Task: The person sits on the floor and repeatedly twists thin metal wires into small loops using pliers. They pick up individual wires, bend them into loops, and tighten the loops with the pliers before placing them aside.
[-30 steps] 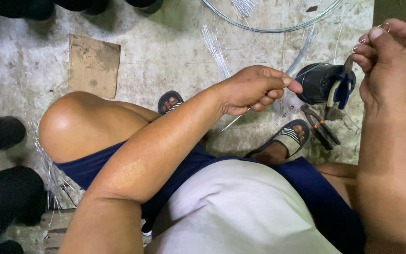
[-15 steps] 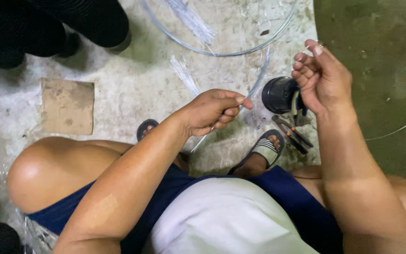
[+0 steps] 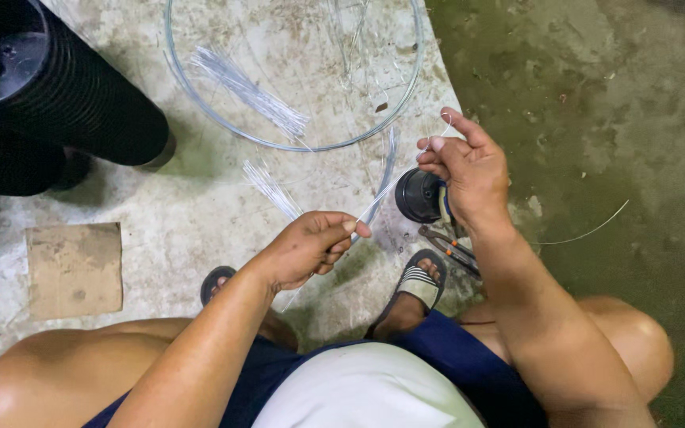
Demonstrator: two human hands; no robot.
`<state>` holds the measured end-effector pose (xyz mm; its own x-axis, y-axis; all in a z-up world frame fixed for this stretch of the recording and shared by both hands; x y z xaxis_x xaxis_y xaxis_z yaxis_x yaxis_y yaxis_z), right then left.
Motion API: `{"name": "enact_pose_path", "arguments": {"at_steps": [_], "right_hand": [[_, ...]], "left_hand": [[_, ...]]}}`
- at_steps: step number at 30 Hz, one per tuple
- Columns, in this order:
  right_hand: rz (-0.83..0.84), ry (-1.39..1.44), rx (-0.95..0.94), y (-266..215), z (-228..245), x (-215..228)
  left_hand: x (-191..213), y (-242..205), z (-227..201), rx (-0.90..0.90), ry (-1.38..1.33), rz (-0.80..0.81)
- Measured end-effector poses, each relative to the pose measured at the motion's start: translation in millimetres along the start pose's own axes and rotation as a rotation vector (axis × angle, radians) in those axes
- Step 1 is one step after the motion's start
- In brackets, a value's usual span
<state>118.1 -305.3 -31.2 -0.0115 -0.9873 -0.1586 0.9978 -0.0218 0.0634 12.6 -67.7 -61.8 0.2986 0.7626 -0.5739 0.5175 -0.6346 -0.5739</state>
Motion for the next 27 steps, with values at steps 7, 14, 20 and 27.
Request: {"name": "enact_pose_path", "arguments": {"at_steps": [7, 14, 20, 27], "right_hand": [[0.027, 0.003, -0.014, -2.0, -2.0, 1.2], [0.031, 0.044, -0.037, -1.7, -7.9, 5.9], [0.015, 0.088, -0.061, -1.4, -9.5, 9.8], [0.03, 0.085, -0.056, -3.5, -8.2, 9.6]], "left_hand": [[0.2, -3.4, -0.9, -0.001, 0.037, -0.035], [0.4, -5.0, 0.4, 0.0, 0.053, -0.053], [-0.6, -7.1, -1.5, -0.011, 0.097, -0.056], [-3.2, -9.7, -3.7, -0.027, 0.141, -0.053]]}}
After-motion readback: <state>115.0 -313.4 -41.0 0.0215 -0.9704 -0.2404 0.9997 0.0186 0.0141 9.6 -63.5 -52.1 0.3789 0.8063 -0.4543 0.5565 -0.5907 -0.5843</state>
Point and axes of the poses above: each hand's wrist, its own y-axis towards the middle knuckle, its own x-axis out of the back of the hand, z = x × y, the point moved 5 cm from there along y, towards the middle knuckle, and after that the axes turned 10 degrees about x, right-handed, at the moved point
